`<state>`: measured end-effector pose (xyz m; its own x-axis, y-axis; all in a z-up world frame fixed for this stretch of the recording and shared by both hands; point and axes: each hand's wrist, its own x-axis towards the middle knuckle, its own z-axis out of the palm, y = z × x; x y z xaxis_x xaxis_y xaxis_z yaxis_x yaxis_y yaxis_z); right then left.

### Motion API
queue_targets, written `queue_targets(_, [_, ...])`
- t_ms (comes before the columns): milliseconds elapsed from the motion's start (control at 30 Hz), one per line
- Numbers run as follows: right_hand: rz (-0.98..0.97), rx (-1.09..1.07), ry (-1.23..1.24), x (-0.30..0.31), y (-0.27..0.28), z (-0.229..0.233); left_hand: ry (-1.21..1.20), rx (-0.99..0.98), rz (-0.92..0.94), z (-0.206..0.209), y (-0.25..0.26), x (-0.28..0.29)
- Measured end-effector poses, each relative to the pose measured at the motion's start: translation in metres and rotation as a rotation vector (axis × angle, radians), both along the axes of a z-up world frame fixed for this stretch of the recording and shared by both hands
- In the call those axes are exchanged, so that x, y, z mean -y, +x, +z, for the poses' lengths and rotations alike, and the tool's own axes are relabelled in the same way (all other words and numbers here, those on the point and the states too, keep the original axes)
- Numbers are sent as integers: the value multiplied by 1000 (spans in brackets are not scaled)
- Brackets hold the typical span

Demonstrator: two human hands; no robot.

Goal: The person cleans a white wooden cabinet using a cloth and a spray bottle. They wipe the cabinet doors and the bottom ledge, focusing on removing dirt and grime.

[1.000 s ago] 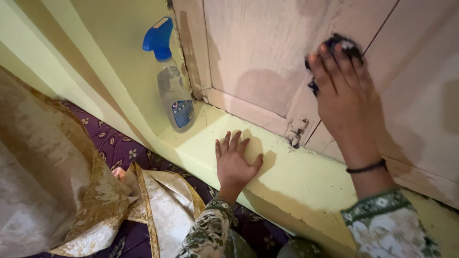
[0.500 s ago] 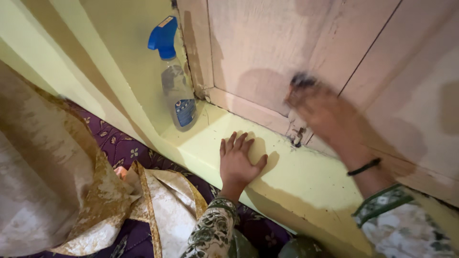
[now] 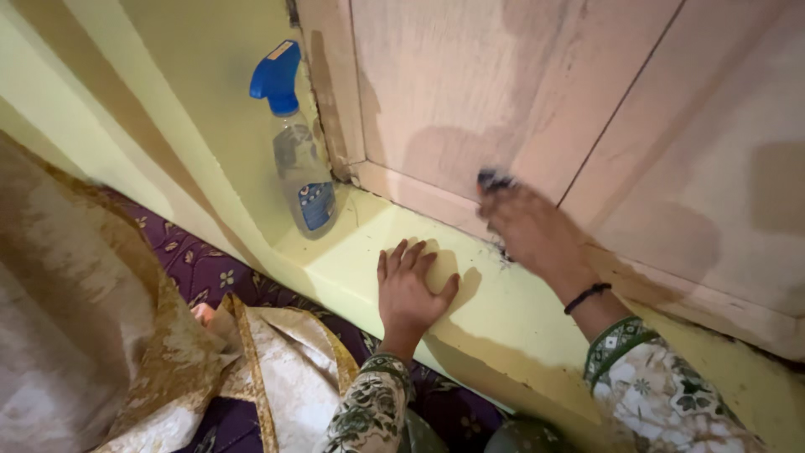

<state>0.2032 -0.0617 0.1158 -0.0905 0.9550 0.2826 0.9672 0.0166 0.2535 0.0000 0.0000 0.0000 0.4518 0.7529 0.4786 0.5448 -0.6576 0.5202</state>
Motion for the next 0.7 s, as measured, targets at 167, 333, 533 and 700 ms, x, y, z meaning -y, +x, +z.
queue_targets(167, [209, 240, 189, 4, 6, 25, -28, -19, 3, 0, 3, -4])
queue_targets(333, [-12, 408, 381, 5, 5, 85, -20, -10, 1, -3, 2, -3])
queue_targets(533, [14, 454, 221, -21, -1, 27, -4, -15, 13, -2, 2, -2])
queue_targets(700, [89, 360, 54, -35, 0, -42, -6, -38, 26, 1, 2, 0])
